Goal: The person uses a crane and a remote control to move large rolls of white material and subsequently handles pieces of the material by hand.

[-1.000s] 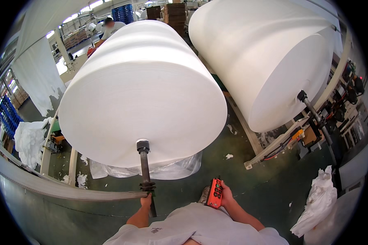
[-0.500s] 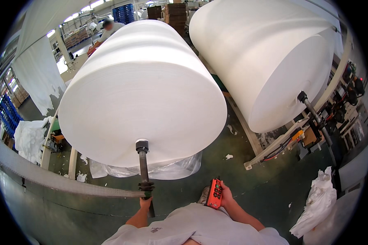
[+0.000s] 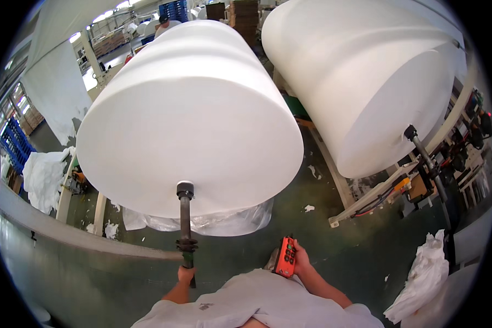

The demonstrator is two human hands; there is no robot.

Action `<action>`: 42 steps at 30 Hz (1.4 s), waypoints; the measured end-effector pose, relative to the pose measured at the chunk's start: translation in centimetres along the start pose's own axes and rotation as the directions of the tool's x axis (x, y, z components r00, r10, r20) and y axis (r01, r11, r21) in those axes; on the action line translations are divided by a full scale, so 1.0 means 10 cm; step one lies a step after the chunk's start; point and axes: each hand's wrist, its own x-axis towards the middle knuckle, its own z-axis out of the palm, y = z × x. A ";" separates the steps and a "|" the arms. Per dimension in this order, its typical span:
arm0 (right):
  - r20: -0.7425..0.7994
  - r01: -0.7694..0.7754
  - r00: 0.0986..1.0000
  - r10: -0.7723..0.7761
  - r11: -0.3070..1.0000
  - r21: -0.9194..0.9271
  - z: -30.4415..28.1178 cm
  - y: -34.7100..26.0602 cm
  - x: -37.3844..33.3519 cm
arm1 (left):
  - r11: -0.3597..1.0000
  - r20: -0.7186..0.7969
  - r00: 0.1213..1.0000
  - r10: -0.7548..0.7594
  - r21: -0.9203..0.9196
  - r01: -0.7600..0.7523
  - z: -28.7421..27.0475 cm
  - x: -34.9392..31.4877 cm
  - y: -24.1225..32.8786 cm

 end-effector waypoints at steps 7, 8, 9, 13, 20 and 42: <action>0.009 -0.013 1.000 0.013 1.000 -0.013 0.09 -0.16 0.00 | 0.993 -0.116 0.993 0.011 0.115 0.002 -0.51 -0.03 -0.15; 0.047 -0.018 0.999 0.020 0.999 -0.045 0.10 -0.20 0.02 | 0.992 -0.116 0.993 -0.005 0.128 0.020 -0.56 -0.04 -0.20; 0.037 -0.035 0.999 0.036 0.999 -0.040 0.11 -0.29 0.03 | 0.987 -0.159 0.987 -0.014 0.158 0.040 -0.58 -0.08 -0.20; 0.054 -0.108 0.992 0.114 0.988 -0.111 0.08 -0.44 0.16 | 0.980 -0.210 0.976 -0.062 0.172 0.099 -0.77 -0.34 -0.30; 0.075 -0.075 0.993 0.090 0.981 -0.179 0.24 -0.68 0.38 | 0.979 -0.326 0.944 -0.039 0.175 0.101 -1.04 -0.92 0.22; 0.121 -0.359 0.894 0.432 0.851 -0.384 0.37 -0.82 0.34 | 0.922 -0.587 0.809 -0.010 0.307 0.235 -1.40 -2.33 0.76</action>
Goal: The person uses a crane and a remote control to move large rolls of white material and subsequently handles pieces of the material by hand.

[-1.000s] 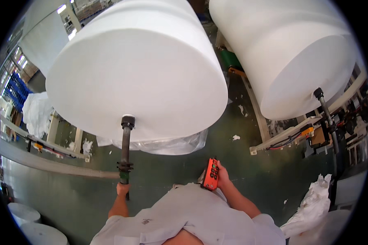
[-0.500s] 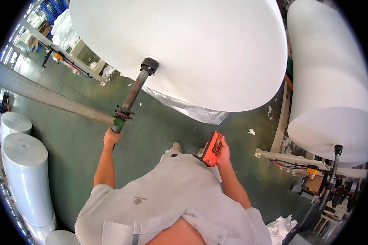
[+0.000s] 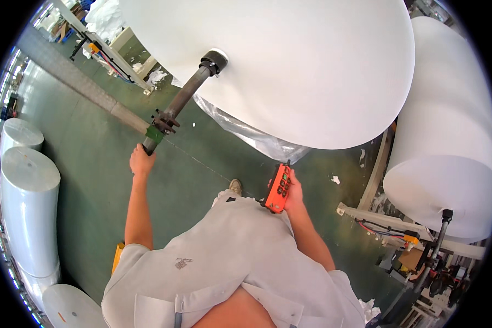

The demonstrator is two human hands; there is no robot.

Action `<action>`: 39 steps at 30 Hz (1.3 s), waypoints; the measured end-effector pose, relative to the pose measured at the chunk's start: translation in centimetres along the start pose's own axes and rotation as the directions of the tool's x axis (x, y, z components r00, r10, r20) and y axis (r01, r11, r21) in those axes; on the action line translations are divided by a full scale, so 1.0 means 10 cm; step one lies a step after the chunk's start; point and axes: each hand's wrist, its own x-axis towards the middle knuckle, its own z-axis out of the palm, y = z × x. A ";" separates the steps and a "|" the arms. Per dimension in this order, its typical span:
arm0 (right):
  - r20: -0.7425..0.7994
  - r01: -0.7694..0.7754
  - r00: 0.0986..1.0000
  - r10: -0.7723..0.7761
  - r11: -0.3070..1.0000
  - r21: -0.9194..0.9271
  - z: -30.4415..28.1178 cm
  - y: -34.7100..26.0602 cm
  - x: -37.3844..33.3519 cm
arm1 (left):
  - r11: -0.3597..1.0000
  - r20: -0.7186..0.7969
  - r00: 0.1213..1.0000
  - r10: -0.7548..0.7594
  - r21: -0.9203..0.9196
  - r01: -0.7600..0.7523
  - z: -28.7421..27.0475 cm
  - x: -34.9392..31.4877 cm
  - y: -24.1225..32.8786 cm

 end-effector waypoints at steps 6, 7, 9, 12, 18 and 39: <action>0.069 -0.024 0.997 0.025 0.999 -0.024 -0.10 0.29 -0.14 | 0.871 -0.260 0.887 0.382 -0.220 -0.439 -0.06 -0.95 0.70; 0.070 -0.027 0.997 0.029 0.999 -0.027 -0.11 0.36 -0.19 | 0.805 -0.139 0.896 0.422 -0.397 -0.441 0.00 -1.22 0.86; -0.019 -0.006 1.000 0.004 0.993 -0.118 -0.15 0.52 -0.29 | 0.651 0.256 0.817 0.516 -0.737 -0.180 0.06 -1.76 1.17; 0.015 -0.036 0.999 0.038 0.995 -0.093 -0.21 0.79 -0.35 | 0.586 0.525 0.572 0.630 -0.805 0.093 0.20 -2.49 1.46; -0.039 0.035 0.998 -0.047 0.959 -0.282 0.08 1.41 -0.74 | 0.485 0.609 0.545 0.577 -0.792 0.371 0.17 -3.28 1.27; -0.113 -0.069 0.993 0.025 0.909 -0.411 0.43 3.19 -0.85 | 0.177 0.700 0.485 0.524 -0.647 0.742 0.24 -3.38 -0.55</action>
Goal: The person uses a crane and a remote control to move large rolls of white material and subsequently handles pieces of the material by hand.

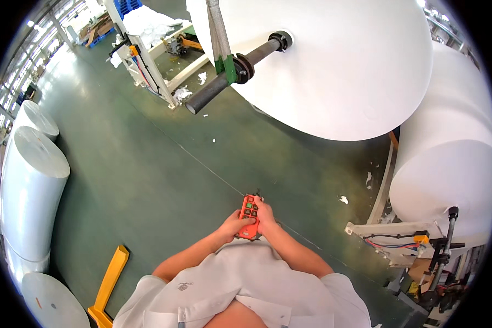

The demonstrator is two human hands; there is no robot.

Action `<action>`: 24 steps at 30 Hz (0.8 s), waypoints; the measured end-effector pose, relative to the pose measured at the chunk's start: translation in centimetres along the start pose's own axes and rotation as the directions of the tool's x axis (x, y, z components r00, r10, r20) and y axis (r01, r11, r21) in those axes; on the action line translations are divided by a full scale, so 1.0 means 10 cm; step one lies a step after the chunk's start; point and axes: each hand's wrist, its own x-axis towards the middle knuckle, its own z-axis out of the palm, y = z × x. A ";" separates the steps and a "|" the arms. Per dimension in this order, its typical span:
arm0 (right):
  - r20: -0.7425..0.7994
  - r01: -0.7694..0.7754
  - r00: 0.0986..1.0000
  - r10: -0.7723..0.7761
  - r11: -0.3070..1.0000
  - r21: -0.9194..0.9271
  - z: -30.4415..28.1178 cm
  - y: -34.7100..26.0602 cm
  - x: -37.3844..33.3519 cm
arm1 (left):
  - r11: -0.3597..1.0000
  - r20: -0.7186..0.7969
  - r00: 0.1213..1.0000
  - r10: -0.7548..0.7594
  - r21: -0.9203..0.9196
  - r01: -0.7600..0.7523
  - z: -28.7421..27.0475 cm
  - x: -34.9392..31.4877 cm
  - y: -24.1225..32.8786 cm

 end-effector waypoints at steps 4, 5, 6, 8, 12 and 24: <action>-0.010 -0.046 0.999 0.045 0.997 -0.059 -0.04 0.07 -0.04 | 1.000 -0.057 0.998 0.002 0.002 -0.002 0.05 -0.11 -0.08; 0.001 -0.048 0.999 0.048 0.997 -0.062 -0.06 0.07 -0.05 | 1.000 -0.072 0.997 0.009 -0.010 -0.010 0.08 -0.14 -0.11; 0.001 -0.063 0.998 0.063 0.996 -0.067 -0.07 0.06 -0.06 | 1.000 -0.082 0.997 0.015 -0.014 -0.016 0.11 -0.12 -0.15; 0.011 -0.084 0.996 0.085 0.993 -0.083 -0.12 -0.01 -0.06 | 0.999 -0.146 0.989 0.029 -0.019 -0.032 0.15 -0.04 -0.26; 0.104 -0.145 0.982 0.158 0.981 -0.126 -0.27 -0.13 0.04 | 0.998 -0.220 0.975 0.036 -0.033 -0.045 0.32 0.03 -0.30; 0.136 -0.321 0.922 0.363 0.911 -0.257 -0.61 -0.11 0.09 | 0.949 -0.388 0.920 -0.054 -0.305 -0.073 0.71 0.03 -0.62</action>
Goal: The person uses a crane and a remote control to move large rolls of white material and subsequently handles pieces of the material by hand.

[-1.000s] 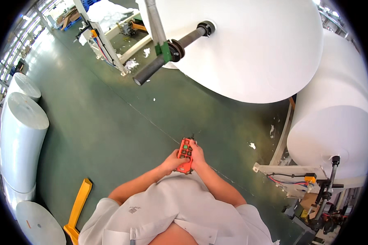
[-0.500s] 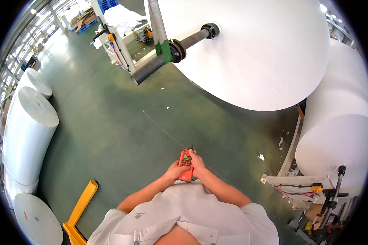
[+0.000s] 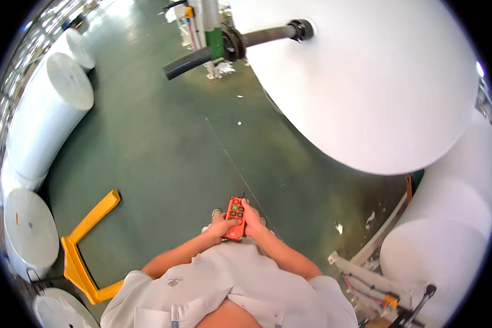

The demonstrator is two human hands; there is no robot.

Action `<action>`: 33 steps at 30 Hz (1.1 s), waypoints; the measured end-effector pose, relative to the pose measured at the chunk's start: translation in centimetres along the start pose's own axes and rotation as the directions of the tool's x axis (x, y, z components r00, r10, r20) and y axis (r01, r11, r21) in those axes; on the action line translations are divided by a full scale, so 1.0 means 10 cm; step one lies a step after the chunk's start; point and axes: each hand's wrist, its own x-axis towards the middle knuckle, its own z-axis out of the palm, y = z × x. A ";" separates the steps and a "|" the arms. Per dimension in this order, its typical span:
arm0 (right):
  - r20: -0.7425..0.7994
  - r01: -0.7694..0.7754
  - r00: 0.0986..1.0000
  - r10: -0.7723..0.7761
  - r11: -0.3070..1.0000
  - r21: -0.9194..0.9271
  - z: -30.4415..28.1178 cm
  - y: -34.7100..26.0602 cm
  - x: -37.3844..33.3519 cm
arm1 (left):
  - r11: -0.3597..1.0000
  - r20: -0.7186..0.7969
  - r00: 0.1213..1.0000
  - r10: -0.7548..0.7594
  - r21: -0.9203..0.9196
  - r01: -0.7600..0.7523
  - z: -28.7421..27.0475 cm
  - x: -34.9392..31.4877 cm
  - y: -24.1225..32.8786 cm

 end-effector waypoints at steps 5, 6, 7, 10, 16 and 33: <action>0.053 -0.072 0.995 0.079 0.990 -0.122 0.00 0.13 0.08 | 0.994 -0.048 0.999 0.023 -0.105 -0.028 -0.11 -0.14 -0.15; 0.057 -0.067 0.996 0.075 0.988 -0.137 0.07 0.15 0.10 | 0.991 -0.051 0.998 0.021 -0.129 -0.028 -0.18 -0.17 -0.16; 0.054 -0.063 0.996 0.072 0.985 -0.161 0.16 0.18 0.12 | 0.991 -0.060 0.998 0.027 -0.129 -0.034 -0.27 -0.15 -0.16; 0.081 -0.042 0.995 0.059 0.979 -0.198 0.44 0.32 0.25 | 0.980 -0.019 0.997 0.081 -0.180 -0.083 -0.61 -0.15 -0.09; 0.256 -0.021 0.961 0.100 0.955 -0.295 1.32 0.86 0.58 | 0.939 -0.058 0.985 0.161 -0.298 -0.171 -1.62 -0.33 0.10; 0.131 -0.160 0.927 0.352 0.685 -0.710 2.96 1.84 2.30 | 0.767 -0.322 0.939 0.118 -0.571 -0.292 -3.72 -0.06 0.35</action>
